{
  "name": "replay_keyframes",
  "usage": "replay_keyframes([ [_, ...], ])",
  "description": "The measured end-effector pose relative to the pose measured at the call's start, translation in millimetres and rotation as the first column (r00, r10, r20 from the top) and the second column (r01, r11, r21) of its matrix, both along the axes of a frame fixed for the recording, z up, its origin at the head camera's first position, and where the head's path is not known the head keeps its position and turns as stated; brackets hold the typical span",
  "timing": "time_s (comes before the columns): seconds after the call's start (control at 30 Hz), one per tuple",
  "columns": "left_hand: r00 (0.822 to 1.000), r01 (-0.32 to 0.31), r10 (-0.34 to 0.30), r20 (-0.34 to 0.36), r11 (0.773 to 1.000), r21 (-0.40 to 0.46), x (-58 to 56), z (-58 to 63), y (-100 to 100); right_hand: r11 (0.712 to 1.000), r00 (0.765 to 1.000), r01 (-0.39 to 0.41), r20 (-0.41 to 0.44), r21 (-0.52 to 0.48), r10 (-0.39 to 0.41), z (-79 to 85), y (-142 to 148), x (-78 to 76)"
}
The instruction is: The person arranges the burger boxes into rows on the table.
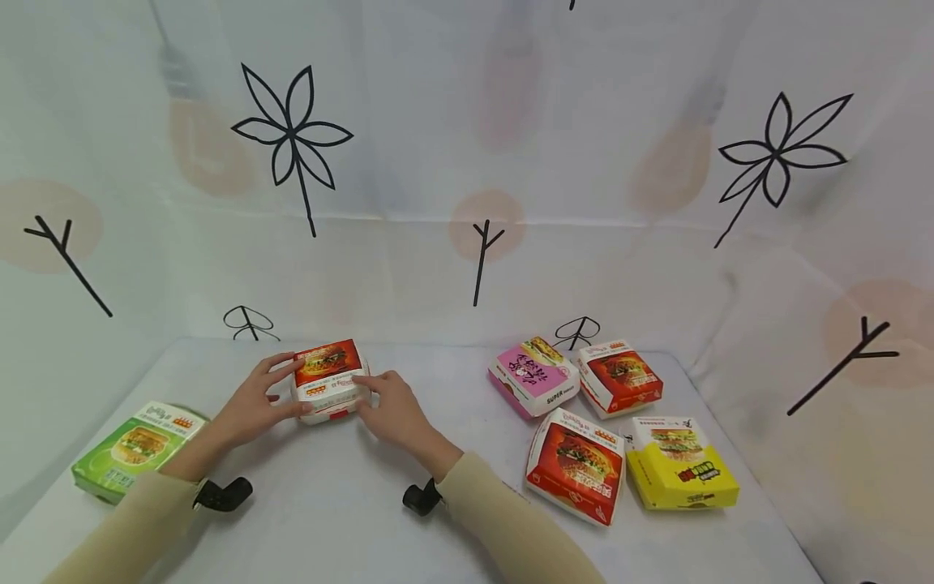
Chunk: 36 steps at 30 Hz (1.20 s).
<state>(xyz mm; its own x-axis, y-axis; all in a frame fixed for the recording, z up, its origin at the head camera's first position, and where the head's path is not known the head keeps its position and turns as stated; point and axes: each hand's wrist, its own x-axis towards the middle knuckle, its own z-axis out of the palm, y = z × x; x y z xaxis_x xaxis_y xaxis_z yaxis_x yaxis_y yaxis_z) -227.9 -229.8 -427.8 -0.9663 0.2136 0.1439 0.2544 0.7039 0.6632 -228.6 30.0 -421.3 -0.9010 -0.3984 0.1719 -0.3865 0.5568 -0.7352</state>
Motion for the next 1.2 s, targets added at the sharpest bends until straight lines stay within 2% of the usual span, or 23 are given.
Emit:
replay_keyframes([
  [0.13, 1.0, 0.012, -0.012, 0.004, 1.0, -0.018, -0.3, 2.3, 1, 1.0, 1.0, -0.002, 0.01, 0.006, 0.002, 1.7, -1, 0.2],
  [0.33, 0.999, 0.032, -0.032, 0.009, 0.999, -0.006, 0.8, 6.5, 3, 1.0, 0.997, 0.024, 0.074, 0.016, -0.025, -1.0, -4, -1.4],
  [0.5, 1.0, -0.011, 0.011, 0.026, 1.0, 0.007, 1.7, 7.2, 4, 0.999, 0.994, 0.046, 0.101, 0.025, -0.048, -4.4, -8, -2.0],
  [0.67, 0.997, -0.058, 0.056, 0.058, 0.998, 0.033, -1.9, 3.5, 5, 0.999, 0.993, 0.047, 0.11, 0.001, -0.047, -2.9, -11, -2.2],
  [0.9, 0.998, -0.05, 0.046, 0.044, 0.993, 0.107, -6.3, -1.8, 8, 0.996, 0.994, 0.079, 0.071, -0.033, -0.077, -4.9, -19, -3.3],
  [1.2, 0.996, -0.077, 0.072, 0.047, 0.991, 0.106, -4.9, -1.6, 9, 0.982, 0.987, 0.159, -0.011, -0.103, -0.161, -12.6, -30, -5.1],
])
